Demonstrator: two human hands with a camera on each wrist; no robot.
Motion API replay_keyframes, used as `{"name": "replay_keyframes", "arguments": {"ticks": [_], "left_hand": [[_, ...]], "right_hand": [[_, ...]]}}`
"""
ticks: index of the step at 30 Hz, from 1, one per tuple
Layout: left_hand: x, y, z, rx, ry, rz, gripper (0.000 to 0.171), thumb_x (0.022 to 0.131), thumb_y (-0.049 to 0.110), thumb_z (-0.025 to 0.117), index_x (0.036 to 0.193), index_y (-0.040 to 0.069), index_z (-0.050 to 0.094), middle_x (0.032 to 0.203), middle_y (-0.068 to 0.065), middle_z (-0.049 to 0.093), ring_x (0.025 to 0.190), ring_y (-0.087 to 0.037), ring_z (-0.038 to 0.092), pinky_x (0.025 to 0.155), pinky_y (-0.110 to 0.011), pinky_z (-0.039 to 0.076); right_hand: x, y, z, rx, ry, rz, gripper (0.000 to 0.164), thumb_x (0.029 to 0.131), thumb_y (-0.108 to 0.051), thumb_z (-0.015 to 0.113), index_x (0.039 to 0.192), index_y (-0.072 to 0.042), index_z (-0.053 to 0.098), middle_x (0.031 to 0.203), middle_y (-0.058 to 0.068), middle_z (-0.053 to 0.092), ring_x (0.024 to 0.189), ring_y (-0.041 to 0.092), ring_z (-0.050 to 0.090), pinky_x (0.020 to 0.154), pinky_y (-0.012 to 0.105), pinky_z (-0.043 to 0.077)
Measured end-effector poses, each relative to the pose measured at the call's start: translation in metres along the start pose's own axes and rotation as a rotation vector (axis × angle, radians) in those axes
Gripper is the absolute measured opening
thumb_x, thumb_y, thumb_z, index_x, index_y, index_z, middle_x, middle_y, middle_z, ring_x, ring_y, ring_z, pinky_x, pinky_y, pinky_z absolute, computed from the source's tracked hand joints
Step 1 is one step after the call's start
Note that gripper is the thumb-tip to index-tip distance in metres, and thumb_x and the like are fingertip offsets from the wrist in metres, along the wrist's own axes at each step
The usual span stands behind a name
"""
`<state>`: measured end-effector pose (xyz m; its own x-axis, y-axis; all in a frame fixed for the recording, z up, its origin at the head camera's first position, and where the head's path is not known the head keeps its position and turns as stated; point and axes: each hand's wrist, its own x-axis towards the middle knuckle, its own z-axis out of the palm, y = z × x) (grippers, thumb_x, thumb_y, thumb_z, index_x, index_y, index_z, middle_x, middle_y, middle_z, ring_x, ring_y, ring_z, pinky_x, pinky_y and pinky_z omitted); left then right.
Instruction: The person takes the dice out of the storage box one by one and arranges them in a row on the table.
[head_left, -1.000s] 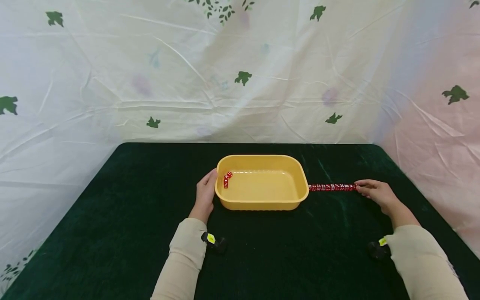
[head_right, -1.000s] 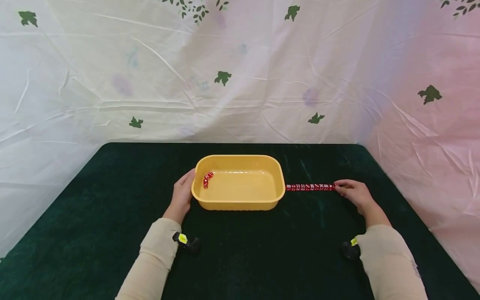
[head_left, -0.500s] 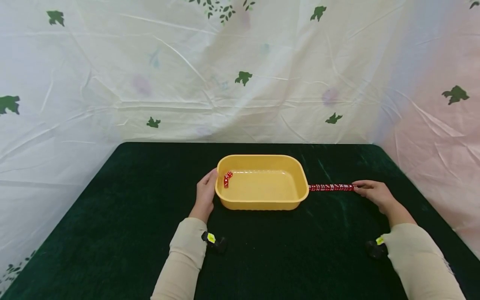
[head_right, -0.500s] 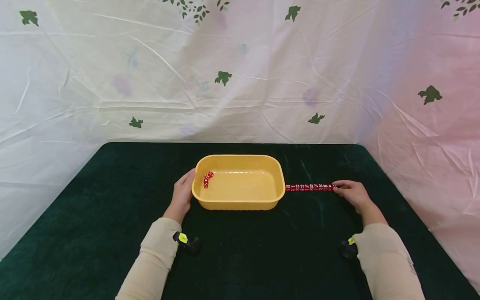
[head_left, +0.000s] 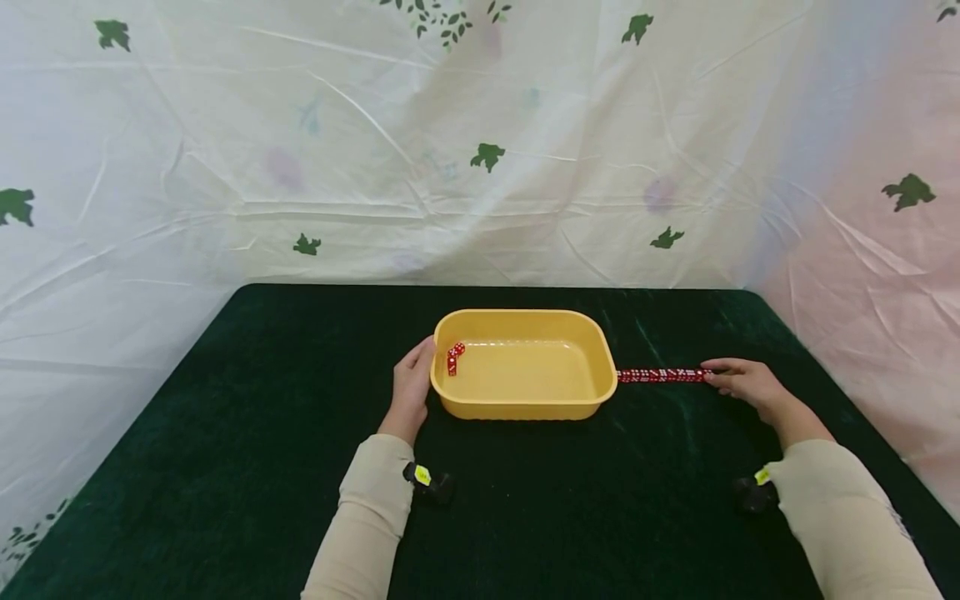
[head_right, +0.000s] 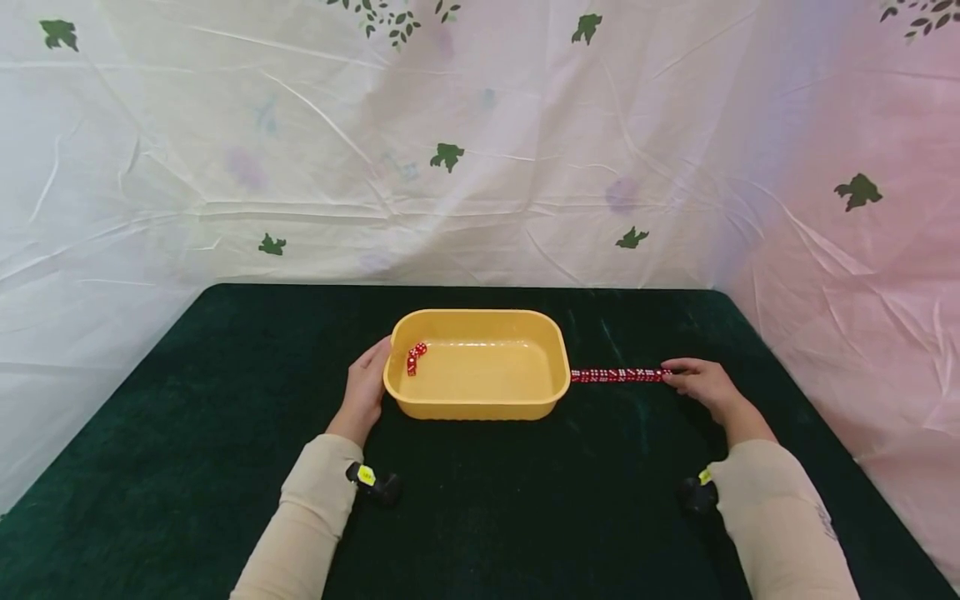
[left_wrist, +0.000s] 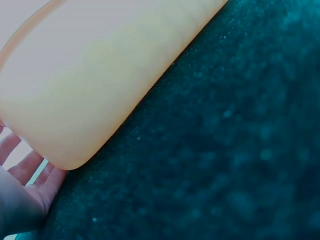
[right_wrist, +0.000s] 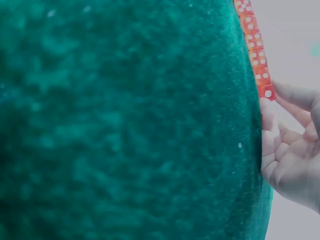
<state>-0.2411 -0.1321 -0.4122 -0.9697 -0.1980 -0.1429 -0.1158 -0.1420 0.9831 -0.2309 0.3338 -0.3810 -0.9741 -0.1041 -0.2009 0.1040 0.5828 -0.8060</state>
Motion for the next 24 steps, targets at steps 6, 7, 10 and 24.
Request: {"name": "replay_keyframes", "arguments": {"ticks": [6,7,10,24], "left_hand": [[0.0,0.0,0.0,0.001,0.005,-0.022,0.046,0.083,0.049,0.047,0.12,0.021,0.05,0.123,0.004,0.045,0.114,-0.011,0.037,0.093,-0.03,0.032],[0.0,0.0,0.0,-0.001,0.002,-0.017,0.047,0.083,0.048,0.047,0.121,0.02,0.05,0.124,0.004,0.044,0.114,-0.012,0.037,0.093,-0.03,0.032],[0.0,0.001,0.0,-0.006,-0.001,-0.004,0.049,0.083,0.049,0.047,0.122,0.019,0.049,0.125,0.002,0.044,0.115,-0.013,0.036,0.094,-0.031,0.032],[0.001,0.001,-0.001,0.008,0.003,-0.023,0.05,0.081,0.052,0.047,0.12,0.022,0.05,0.124,0.004,0.044,0.115,-0.013,0.036,0.094,-0.032,0.031]], "right_hand": [[0.002,-0.005,-0.007,0.048,-0.046,0.064,0.057,0.088,-0.026,0.05,0.126,0.011,0.029,0.089,0.004,0.055,0.071,0.017,0.052,0.064,0.029,0.045],[0.003,-0.007,-0.008,0.046,-0.048,0.071,0.058,0.088,-0.027,0.05,0.127,0.01,0.028,0.09,0.004,0.055,0.071,0.017,0.052,0.065,0.03,0.045],[0.004,-0.015,-0.011,0.043,-0.042,0.073,0.059,0.088,-0.028,0.049,0.129,0.008,0.026,0.091,0.006,0.054,0.07,0.018,0.052,0.066,0.031,0.046],[0.021,-0.061,-0.015,-0.061,-0.016,-0.006,0.058,0.089,-0.032,0.047,0.129,0.006,0.029,0.103,0.019,0.052,0.072,0.019,0.053,0.071,0.032,0.045]]}}
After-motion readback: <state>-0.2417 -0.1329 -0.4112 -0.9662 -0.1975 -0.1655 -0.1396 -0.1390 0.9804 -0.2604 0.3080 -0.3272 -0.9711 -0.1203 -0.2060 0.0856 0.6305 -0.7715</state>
